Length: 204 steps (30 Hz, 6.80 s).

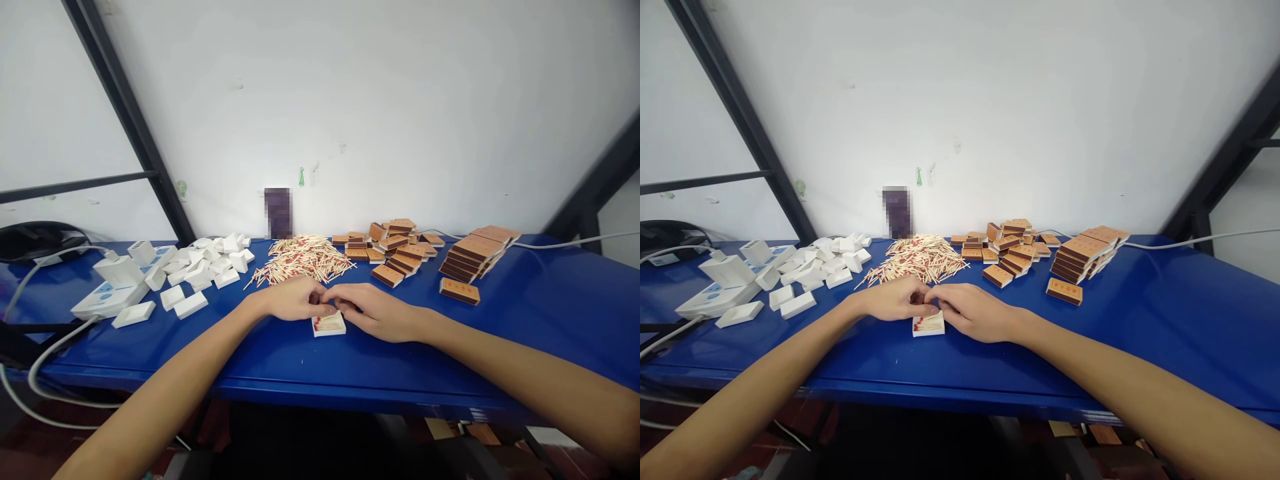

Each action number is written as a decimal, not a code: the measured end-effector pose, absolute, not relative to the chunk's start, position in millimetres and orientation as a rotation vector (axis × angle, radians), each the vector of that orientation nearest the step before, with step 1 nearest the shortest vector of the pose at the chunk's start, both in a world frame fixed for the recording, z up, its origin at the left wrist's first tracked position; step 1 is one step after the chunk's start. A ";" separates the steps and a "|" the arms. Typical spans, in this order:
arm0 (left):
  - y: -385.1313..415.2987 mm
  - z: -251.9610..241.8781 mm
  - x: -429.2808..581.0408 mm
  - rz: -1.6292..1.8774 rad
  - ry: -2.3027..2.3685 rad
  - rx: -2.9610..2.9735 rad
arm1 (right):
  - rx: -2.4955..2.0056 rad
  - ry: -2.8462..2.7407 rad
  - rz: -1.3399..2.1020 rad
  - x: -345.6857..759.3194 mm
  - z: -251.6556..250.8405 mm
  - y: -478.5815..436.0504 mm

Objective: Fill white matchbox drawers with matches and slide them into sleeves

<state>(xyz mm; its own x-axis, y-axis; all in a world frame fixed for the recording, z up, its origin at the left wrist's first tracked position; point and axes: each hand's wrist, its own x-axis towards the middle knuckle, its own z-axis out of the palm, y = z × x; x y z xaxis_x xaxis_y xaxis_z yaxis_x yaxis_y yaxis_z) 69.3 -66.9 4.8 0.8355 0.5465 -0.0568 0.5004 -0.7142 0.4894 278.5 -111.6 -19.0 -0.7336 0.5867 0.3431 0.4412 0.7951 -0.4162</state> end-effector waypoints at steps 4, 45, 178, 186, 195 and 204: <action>-67.1 5.2 69.1 0.120 0.772 2.504 | -0.775 -2.521 0.420 278.7 -19.9 -111.4; -31.1 6.0 38.6 1.180 1.091 2.172 | -1.546 -2.332 -0.145 229.5 -9.1 -55.7; -56.7 -3.4 65.0 0.385 0.727 2.669 | -1.095 -2.536 0.267 293.7 -18.7 -98.0; -45.8 -3.6 60.2 0.518 0.829 2.864 | -1.206 -2.399 0.266 286.7 -24.9 -96.5; -51.6 5.4 57.3 0.426 0.864 2.647 | -1.159 -2.351 0.173 280.4 -29.2 -95.6; -62.0 15.5 57.4 0.042 0.692 2.396 | -1.263 -2.357 0.235 275.3 -22.1 -98.2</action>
